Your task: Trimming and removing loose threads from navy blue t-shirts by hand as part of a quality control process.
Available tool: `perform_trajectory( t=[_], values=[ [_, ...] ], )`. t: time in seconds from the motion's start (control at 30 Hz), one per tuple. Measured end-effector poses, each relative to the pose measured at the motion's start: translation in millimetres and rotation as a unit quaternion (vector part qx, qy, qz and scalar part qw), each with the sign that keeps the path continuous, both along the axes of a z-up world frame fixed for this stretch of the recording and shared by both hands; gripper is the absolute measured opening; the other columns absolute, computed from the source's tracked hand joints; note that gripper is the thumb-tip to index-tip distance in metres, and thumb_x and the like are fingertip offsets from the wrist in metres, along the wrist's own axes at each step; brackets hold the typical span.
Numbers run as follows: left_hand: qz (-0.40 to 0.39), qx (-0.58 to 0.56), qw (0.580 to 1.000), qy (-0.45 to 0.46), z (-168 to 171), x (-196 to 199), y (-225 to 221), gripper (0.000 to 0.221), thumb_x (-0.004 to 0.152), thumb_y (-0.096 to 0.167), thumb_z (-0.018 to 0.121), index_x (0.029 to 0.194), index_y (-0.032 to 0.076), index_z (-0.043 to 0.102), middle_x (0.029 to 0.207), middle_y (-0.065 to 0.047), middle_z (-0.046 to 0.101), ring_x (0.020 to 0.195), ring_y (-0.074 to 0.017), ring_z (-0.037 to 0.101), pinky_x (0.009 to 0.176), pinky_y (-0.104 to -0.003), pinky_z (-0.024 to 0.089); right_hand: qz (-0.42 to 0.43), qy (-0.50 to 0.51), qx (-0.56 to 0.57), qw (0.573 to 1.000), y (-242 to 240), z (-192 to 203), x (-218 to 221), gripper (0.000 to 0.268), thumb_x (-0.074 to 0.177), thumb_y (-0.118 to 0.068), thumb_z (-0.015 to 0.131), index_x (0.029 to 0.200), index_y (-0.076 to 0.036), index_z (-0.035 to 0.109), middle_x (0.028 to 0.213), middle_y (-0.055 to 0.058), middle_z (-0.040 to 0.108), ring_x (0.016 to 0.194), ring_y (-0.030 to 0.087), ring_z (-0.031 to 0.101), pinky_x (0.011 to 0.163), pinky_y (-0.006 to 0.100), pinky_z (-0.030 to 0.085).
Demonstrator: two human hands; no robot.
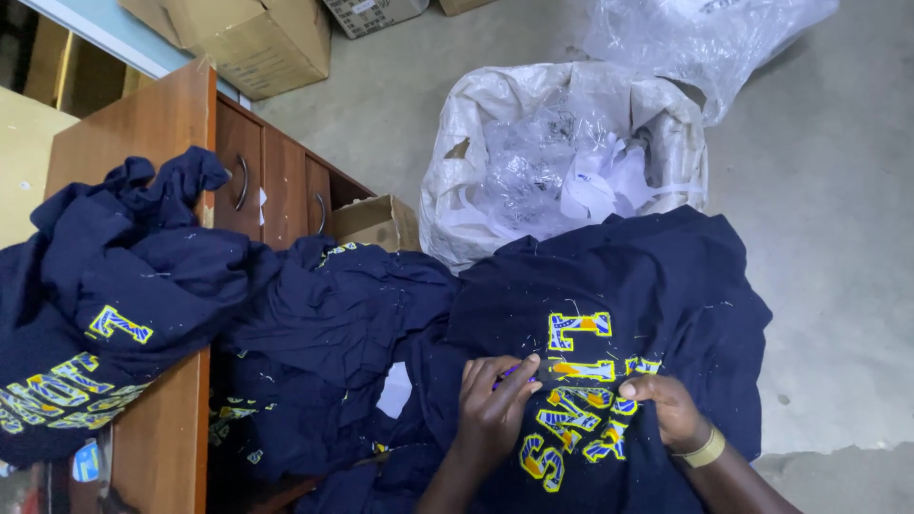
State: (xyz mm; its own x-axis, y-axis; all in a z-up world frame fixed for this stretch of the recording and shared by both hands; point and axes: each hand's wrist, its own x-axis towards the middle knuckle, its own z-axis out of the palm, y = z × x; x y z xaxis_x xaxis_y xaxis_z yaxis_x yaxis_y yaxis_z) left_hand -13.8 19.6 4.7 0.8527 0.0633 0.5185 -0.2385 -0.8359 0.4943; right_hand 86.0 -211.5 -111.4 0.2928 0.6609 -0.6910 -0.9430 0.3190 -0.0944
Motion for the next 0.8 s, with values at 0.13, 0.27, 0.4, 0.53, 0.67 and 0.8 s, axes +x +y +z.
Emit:
perform_trajectory(
  t=[0.13,0.27,0.4,0.53,0.67,0.8],
  values=[
    [0.023,-0.010,1.000,0.000,4,1,-3,0.033,0.095,0.005,0.080,0.127,0.009,0.073,0.104,-0.009,0.070,0.089,-0.0283,0.067,0.079,-0.043,0.047,0.001,0.009,-0.021,1.000,5,19,2,0.074,0.081,-0.003,0.031,0.150,0.023,0.040,0.150,0.043,0.046,0.139,0.062,0.042,0.123,0.074,0.028],
    [-0.013,-0.026,0.999,-0.016,3,3,3,0.038,0.093,0.000,0.082,0.127,0.011,0.071,0.101,-0.010,0.069,0.086,-0.0276,0.067,0.077,-0.043,0.047,-0.013,-0.029,0.002,0.999,-12,-39,-6,0.064,0.082,-0.003,0.043,0.138,0.027,0.049,0.141,0.044,0.054,0.133,0.061,0.051,0.120,0.075,0.036],
    [-0.062,-0.074,0.995,0.011,9,5,15,0.030,0.094,0.003,0.081,0.122,0.011,0.074,0.101,-0.009,0.071,0.086,-0.0279,0.066,0.079,-0.042,0.044,-0.010,-0.103,0.062,0.993,-23,-81,-9,0.051,0.081,-0.005,0.057,0.119,0.027,0.065,0.128,0.043,0.068,0.121,0.059,0.065,0.113,0.072,0.046],
    [-0.032,-0.067,0.997,0.012,7,5,12,0.034,0.096,0.003,0.078,0.130,0.009,0.071,0.105,-0.012,0.069,0.092,-0.0293,0.068,0.081,-0.043,0.047,-0.017,-0.114,0.026,0.993,-23,-93,-12,0.049,0.083,-0.002,0.055,0.121,0.028,0.063,0.130,0.044,0.067,0.122,0.061,0.064,0.111,0.074,0.047],
    [-0.035,-0.028,0.999,-0.024,1,10,11,0.034,0.095,0.001,0.081,0.126,0.010,0.072,0.100,-0.009,0.069,0.086,-0.0271,0.066,0.075,-0.043,0.044,-0.020,-0.136,0.037,0.990,-23,-82,-10,0.030,0.082,-0.004,0.059,0.097,0.021,0.068,0.111,0.041,0.074,0.103,0.055,0.071,0.099,0.068,0.055],
    [-0.045,-0.012,0.997,-0.065,0,16,12,0.038,0.092,-0.007,0.083,0.124,0.011,0.073,0.097,-0.008,0.067,0.083,-0.0257,0.067,0.074,-0.042,0.044,0.003,-0.047,0.014,0.999,-11,-41,-4,0.061,0.081,-0.007,0.048,0.131,0.027,0.055,0.133,0.046,0.060,0.124,0.063,0.057,0.115,0.075,0.041]
  ],
)
